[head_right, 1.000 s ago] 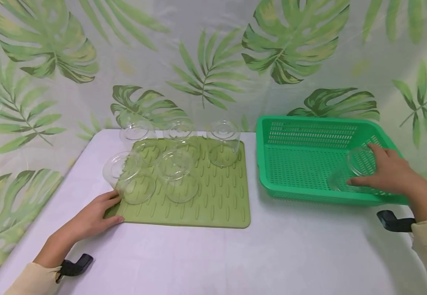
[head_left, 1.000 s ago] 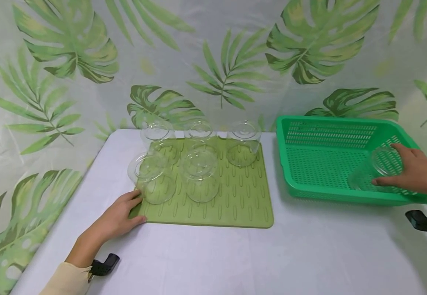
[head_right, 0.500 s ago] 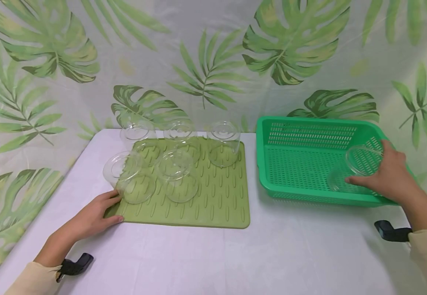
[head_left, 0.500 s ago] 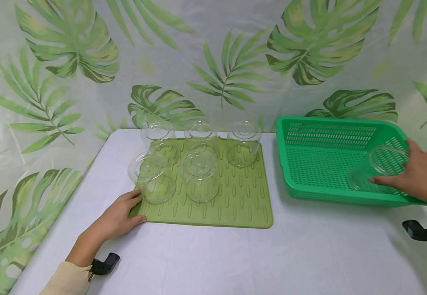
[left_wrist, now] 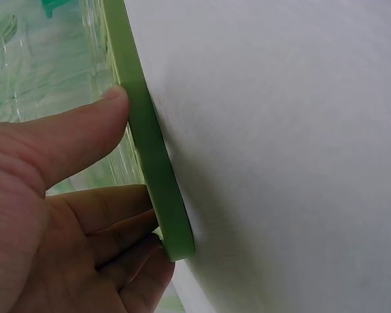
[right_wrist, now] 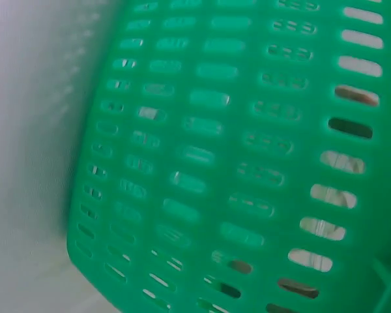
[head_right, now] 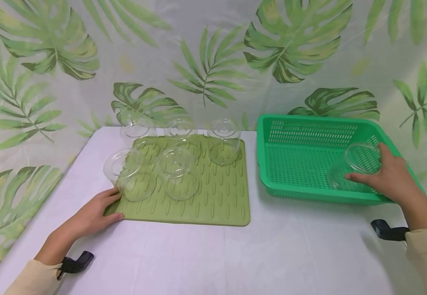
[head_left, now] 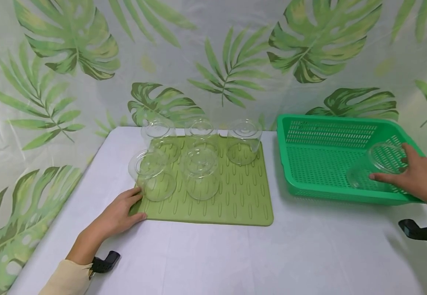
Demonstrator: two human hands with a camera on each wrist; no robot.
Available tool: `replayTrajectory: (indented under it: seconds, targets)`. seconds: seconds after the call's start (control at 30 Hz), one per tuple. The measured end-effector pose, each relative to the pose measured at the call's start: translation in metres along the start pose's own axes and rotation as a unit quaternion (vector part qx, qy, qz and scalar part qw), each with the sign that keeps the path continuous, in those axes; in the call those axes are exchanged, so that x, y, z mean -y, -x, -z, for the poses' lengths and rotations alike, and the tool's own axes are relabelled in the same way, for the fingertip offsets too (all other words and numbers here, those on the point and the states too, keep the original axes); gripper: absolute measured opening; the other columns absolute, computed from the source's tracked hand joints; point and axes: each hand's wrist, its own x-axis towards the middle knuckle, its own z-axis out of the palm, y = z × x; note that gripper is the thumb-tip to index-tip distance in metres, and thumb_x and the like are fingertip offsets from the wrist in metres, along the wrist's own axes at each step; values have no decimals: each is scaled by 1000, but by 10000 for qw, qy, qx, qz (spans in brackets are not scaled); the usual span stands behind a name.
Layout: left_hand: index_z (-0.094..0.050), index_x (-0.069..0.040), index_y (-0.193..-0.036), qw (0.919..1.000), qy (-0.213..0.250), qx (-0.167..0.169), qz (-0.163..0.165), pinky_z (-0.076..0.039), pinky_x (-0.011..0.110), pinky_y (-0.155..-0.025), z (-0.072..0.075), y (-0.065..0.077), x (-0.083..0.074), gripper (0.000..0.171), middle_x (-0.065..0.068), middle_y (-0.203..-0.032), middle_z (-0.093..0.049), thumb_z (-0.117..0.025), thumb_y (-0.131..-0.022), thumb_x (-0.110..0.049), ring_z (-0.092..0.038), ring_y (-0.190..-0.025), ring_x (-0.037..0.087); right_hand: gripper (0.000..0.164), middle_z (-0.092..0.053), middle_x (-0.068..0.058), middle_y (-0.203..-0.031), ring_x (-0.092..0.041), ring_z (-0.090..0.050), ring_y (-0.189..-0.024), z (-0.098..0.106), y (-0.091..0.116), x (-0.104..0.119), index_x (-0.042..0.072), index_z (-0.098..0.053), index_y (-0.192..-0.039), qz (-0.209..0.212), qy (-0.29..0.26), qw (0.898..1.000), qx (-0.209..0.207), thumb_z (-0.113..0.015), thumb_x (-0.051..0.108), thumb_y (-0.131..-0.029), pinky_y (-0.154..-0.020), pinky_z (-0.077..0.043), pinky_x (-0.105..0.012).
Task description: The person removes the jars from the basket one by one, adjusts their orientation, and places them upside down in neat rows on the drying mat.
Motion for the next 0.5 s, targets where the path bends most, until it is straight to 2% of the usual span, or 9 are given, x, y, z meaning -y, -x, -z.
replayTrajectory:
  seconds: [0.1, 0.2, 0.27, 0.37, 0.4, 0.43, 0.5]
  targets:
    - [-54, 17, -131, 10000, -9, 57, 60, -39, 62, -109, 0, 1, 0, 61, 34, -143, -47, -76, -85, -17, -43, -133, 53, 122, -25, -57, -132, -67, -36, -109, -1, 1, 0, -19, 7, -149, -126, -200, 9997, 103, -76, 43, -85, -81, -39, -75]
    - [-54, 16, -131, 9999, 7, 65, 85, -38, 62, -109, 0, 2, 0, 61, 34, -143, -47, -76, -85, -18, -42, -134, 53, 122, -17, -55, -140, -67, -36, -110, -3, 2, 0, -20, 7, -149, -248, -365, 9989, 147, -76, 42, -85, -81, -40, -75]
    - [-54, 16, -131, 10000, 20, 57, 73, -38, 62, -110, 1, 1, 0, 61, 33, -143, -47, -75, -85, -18, -42, -134, 52, 122, -15, -53, -144, -68, -35, -115, -2, 2, -1, -17, 9, -150, -246, -441, 9984, 236, -76, 42, -85, -84, -39, -76]
    - [-53, 16, -132, 10000, 61, 50, 42, -38, 62, -110, 1, 0, 0, 61, 33, -144, -46, -75, -85, -17, -42, -134, 53, 122, -6, -48, -153, -69, -29, -126, 0, 2, -2, -9, 15, -153, -122, -861, 9955, 375, -76, 37, -87, -86, -36, -77]
    - [-53, 17, -132, 10000, 69, 51, 35, -38, 62, -110, 1, 0, 0, 61, 33, -144, -46, -75, -86, -17, -42, -134, 53, 121, -6, -46, -154, -68, -27, -129, 1, 1, -1, -6, 16, -154, -74, -1000, 9942, 379, -77, 35, -87, -83, -40, -73]
    - [-53, 17, -131, 10000, 74, 35, 11, -38, 62, -109, 1, 0, -1, 61, 34, -143, -47, -75, -85, -17, -42, -133, 53, 121, -5, -43, -156, -67, -25, -132, 1, 0, -1, -2, 17, -155, -23, -1153, 9927, 361, -77, 33, -87, -83, -48, -63]
    - [-53, 17, -132, 10000, 67, 40, 6, -38, 62, -109, 1, 0, -1, 62, 34, -143, -47, -76, -85, -17, -43, -133, 53, 122, -2, -36, -161, -64, -22, -136, 3, 0, 2, 6, 19, -156, 32, -1432, 9893, 261, -77, 30, -87, -76, -54, -35]
